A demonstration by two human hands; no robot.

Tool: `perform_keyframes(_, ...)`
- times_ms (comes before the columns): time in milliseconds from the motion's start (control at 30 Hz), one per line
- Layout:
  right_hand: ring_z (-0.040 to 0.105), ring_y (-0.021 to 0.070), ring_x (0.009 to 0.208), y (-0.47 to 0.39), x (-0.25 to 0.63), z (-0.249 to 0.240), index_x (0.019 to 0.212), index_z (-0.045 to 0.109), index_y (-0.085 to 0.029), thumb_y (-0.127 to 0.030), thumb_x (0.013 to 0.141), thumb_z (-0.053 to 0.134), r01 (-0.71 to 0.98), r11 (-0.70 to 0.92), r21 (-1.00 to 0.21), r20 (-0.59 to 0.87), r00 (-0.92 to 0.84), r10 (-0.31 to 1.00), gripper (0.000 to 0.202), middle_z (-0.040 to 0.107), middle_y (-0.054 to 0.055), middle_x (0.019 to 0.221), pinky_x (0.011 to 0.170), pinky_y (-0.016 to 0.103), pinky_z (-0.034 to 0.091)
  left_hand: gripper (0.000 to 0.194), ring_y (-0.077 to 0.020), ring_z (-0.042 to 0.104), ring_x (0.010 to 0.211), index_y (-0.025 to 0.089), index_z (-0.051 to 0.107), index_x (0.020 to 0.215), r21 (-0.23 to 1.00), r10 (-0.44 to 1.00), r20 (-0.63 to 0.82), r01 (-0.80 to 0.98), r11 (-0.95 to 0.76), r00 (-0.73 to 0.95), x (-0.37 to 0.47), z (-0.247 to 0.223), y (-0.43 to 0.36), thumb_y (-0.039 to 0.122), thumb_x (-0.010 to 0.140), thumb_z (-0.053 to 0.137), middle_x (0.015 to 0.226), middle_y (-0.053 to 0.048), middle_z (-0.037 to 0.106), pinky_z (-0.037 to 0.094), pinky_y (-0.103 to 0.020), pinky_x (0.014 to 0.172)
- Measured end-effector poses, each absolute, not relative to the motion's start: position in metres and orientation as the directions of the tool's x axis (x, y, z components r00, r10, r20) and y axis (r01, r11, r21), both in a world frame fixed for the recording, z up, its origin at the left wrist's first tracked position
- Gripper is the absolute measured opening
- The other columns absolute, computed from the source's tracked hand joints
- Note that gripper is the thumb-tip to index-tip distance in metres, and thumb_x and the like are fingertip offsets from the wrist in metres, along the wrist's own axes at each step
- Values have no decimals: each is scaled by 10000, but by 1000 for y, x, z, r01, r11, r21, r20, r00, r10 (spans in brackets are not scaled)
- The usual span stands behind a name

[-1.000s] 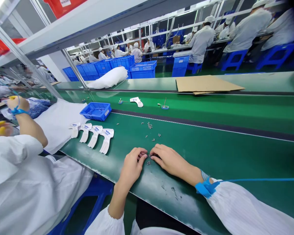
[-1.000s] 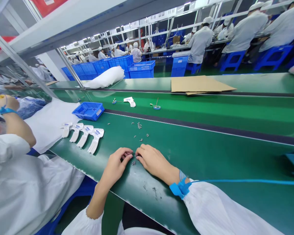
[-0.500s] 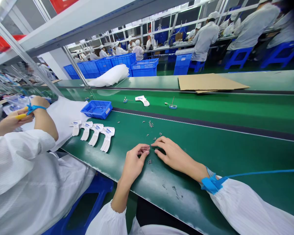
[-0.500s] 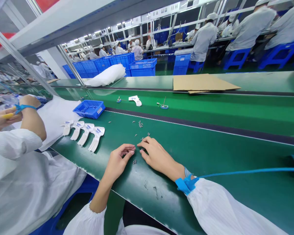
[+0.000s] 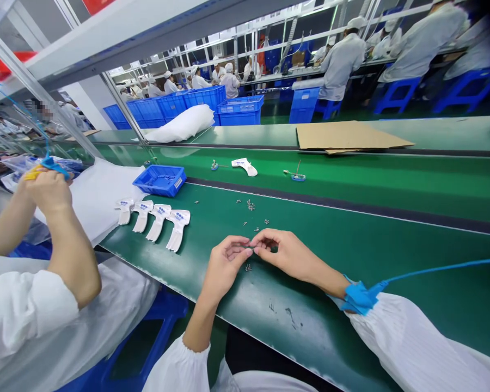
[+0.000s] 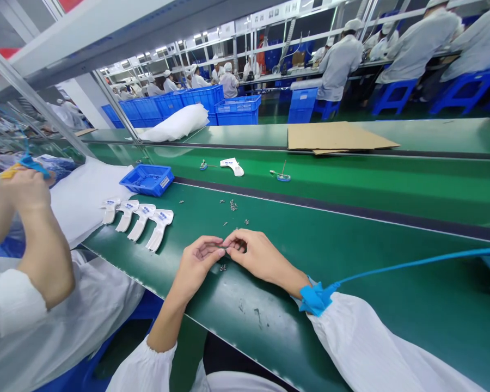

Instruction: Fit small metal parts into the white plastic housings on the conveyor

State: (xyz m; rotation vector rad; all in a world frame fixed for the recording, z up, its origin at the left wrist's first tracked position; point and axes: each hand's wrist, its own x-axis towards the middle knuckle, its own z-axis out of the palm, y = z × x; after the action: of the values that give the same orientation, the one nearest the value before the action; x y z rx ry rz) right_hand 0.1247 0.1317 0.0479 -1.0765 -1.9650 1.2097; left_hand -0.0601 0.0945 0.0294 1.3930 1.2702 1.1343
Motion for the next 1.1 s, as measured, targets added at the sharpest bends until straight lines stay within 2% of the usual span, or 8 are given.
perform_keyframes(100,606,136,786,134,134,58,957,700,-200,-207,857,573,396,359,-845,108,-531,840,162,694,15,907,727,258,467,240,-207,684,931,192,661,1051,973,998,47,223,-54,36,-64,36,88,348,869,665,987,-66,723,549,-339,859)
perform_keyframes(167,607,149,798,137,141,58,1027,705,-199,-186,861,559,485,412,-771,97,-551,829,221,685,30,929,732,272,463,257,-223,653,953,224,669,1105,919,995,63,384,-89,81,-65,40,77,348,880,667,1039,-57,701,525,-365,871)
perform_keyframes(267,608,171,826,139,147,49,1117,698,-211,-187,896,525,585,472,-660,46,-596,802,282,664,49,952,734,293,462,257,-261,594,1020,247,658,1159,687,979,81,701,-192,189,-64,41,61,296,907,639,1101,-59,651,485,-411,908)
perform_keyframes(333,613,193,900,137,147,40,1148,682,-219,-215,923,515,606,509,-611,30,-625,780,280,647,62,1007,765,308,472,218,-259,590,1009,228,652,1143,568,973,74,793,-221,219,-63,39,55,231,965,525,1076,-69,634,482,-405,886)
perform_keyframes(467,593,225,1004,130,139,32,1115,640,-214,-290,956,533,622,575,-531,52,-654,755,206,606,83,1101,830,344,474,224,-222,612,922,228,640,1042,523,966,48,818,-239,252,-64,37,59,165,984,433,996,-50,616,487,-339,803)
perform_keyframes(800,594,188,871,145,144,36,995,585,-196,-194,963,488,688,542,-482,133,-554,822,102,614,47,970,743,302,444,143,-203,589,858,221,582,949,475,937,81,814,-335,339,-61,43,86,108,903,506,932,-20,596,464,-317,779)
perform_keyframes(933,594,208,961,160,128,35,1029,587,-171,-159,967,471,730,560,-392,192,-531,826,131,608,86,1061,821,319,451,121,-175,613,832,223,588,930,493,937,112,801,-341,330,-59,42,93,122,898,529,914,-7,611,478,-272,731)
perform_keyframes(1100,580,237,938,161,113,33,1006,603,-155,-133,969,446,729,632,-262,153,-615,773,163,638,101,994,825,352,456,95,-142,636,804,227,619,946,476,958,146,831,-288,248,-82,46,116,174,919,545,898,5,638,500,-237,728)
